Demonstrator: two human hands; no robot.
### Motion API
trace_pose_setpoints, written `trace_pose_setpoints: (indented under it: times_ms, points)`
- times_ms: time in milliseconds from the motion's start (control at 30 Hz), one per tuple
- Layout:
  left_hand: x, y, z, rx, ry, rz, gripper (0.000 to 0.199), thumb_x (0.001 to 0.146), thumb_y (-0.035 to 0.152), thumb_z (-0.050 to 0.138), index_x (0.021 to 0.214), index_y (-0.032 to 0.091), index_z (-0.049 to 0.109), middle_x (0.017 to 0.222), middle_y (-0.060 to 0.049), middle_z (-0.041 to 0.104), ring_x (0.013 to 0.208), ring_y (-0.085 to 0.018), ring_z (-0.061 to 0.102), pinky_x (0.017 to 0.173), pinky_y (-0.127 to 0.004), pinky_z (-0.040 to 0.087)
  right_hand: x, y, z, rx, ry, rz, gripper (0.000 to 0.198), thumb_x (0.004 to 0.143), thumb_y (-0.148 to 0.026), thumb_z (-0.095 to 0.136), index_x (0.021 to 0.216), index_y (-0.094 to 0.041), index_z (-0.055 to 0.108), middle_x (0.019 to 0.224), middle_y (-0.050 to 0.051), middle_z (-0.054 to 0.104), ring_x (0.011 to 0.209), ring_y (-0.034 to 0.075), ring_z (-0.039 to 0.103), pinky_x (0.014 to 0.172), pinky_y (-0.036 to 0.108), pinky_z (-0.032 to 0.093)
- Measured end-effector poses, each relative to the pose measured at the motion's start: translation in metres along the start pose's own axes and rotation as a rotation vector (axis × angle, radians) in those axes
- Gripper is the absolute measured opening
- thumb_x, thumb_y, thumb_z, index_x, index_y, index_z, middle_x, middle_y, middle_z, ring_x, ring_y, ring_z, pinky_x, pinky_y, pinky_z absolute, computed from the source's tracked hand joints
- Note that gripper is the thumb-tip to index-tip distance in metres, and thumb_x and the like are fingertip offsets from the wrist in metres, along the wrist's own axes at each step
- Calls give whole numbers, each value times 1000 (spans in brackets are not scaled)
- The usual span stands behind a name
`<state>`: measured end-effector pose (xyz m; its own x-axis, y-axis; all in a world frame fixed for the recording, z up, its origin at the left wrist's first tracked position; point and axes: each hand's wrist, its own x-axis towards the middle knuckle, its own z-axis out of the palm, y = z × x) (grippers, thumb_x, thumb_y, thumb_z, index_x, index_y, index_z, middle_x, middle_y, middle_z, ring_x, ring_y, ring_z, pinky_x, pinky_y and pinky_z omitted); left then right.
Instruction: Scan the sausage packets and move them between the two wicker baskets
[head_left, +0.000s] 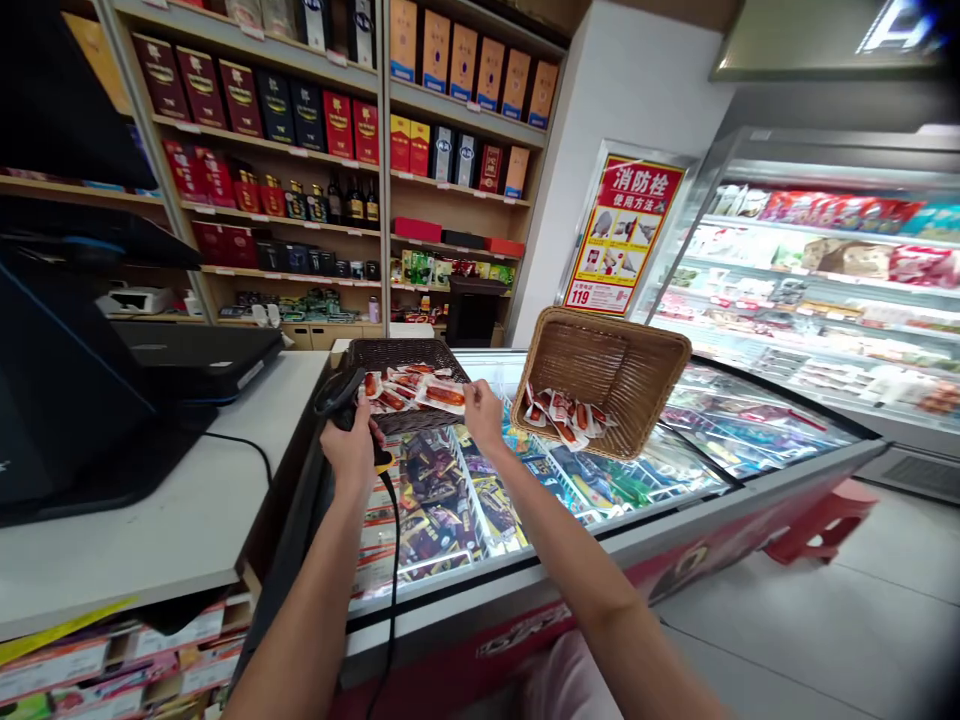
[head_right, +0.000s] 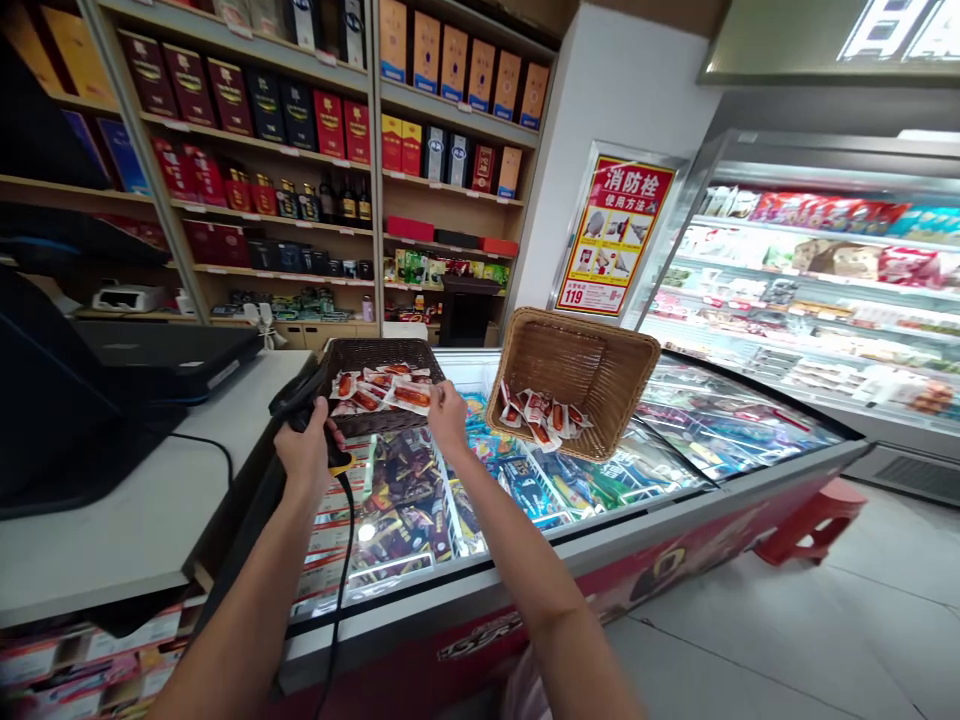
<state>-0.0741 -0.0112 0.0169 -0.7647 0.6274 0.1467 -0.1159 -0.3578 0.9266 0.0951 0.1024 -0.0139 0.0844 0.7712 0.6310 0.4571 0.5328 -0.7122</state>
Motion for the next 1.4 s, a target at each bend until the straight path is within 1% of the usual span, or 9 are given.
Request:
trace_pose_setpoints:
  times_ms: [67, 133, 267, 300, 367, 633, 1067, 1233, 1400]
  points:
    - [-10, -3, 7, 37, -120, -13, 41, 72, 54, 78, 76, 22, 53, 53, 6, 52, 38, -11, 47, 37, -25, 38, -12, 27, -32, 8, 79, -2, 29, 101, -45, 46, 82, -24, 55, 70, -1, 61, 67, 17, 57, 69, 26, 42]
    - [-21, -7, 13, 103, -279, -50, 42, 72, 55, 79, 72, 22, 52, 51, 5, 52, 37, -11, 46, 36, -25, 37, -24, 50, -51, -2, 174, 28, 33, 100, -49, 43, 82, -23, 54, 70, -1, 60, 66, 17, 56, 69, 27, 42]
    - [-40, -15, 19, 259, -670, -147, 47, 68, 57, 83, 67, 22, 52, 48, 3, 53, 36, -12, 46, 36, -25, 35, -32, 75, -60, -31, 325, 99, 36, 100, -52, 40, 83, -24, 53, 71, 1, 60, 67, 18, 56, 68, 28, 43]
    - [-44, -16, 20, 302, -743, -153, 48, 68, 58, 83, 67, 21, 52, 47, 3, 52, 36, -11, 45, 36, -24, 35, -31, 76, -60, -32, 350, 101, 36, 101, -52, 39, 83, -23, 53, 72, 1, 61, 67, 18, 56, 68, 28, 43]
    - [-48, -17, 21, 361, -815, -146, 48, 70, 59, 81, 66, 21, 51, 45, 4, 50, 35, -11, 44, 37, -24, 35, -28, 76, -58, -29, 378, 88, 36, 101, -51, 39, 83, -23, 53, 74, 3, 62, 69, 18, 57, 69, 29, 44]
    - [-49, -17, 22, 347, -784, -148, 47, 70, 56, 82, 65, 21, 51, 52, 3, 52, 37, -11, 47, 37, -25, 36, -29, 69, -60, 3, 372, 44, 36, 102, -50, 37, 84, -24, 53, 75, 4, 63, 71, 19, 60, 72, 30, 47]
    - [-45, -22, 20, 474, -847, -44, 47, 75, 59, 76, 60, 22, 51, 44, 0, 54, 36, -14, 47, 40, -26, 38, -30, 68, -59, -21, 362, 54, 35, 102, -49, 38, 82, -24, 52, 75, 3, 62, 71, 18, 59, 73, 30, 46]
    - [-47, -21, 19, 495, -842, -64, 46, 73, 57, 78, 61, 23, 50, 43, 0, 54, 36, -14, 48, 41, -26, 39, -30, 69, -59, -15, 372, 62, 35, 103, -49, 38, 82, -24, 51, 74, 2, 62, 72, 18, 59, 73, 30, 46]
    - [-43, -31, 19, 466, -824, -83, 43, 75, 54, 79, 65, 23, 52, 44, 2, 53, 35, -13, 46, 39, -25, 36, -28, 70, -59, -7, 381, 75, 35, 102, -49, 38, 81, -24, 52, 70, 1, 59, 68, 18, 56, 70, 29, 44]
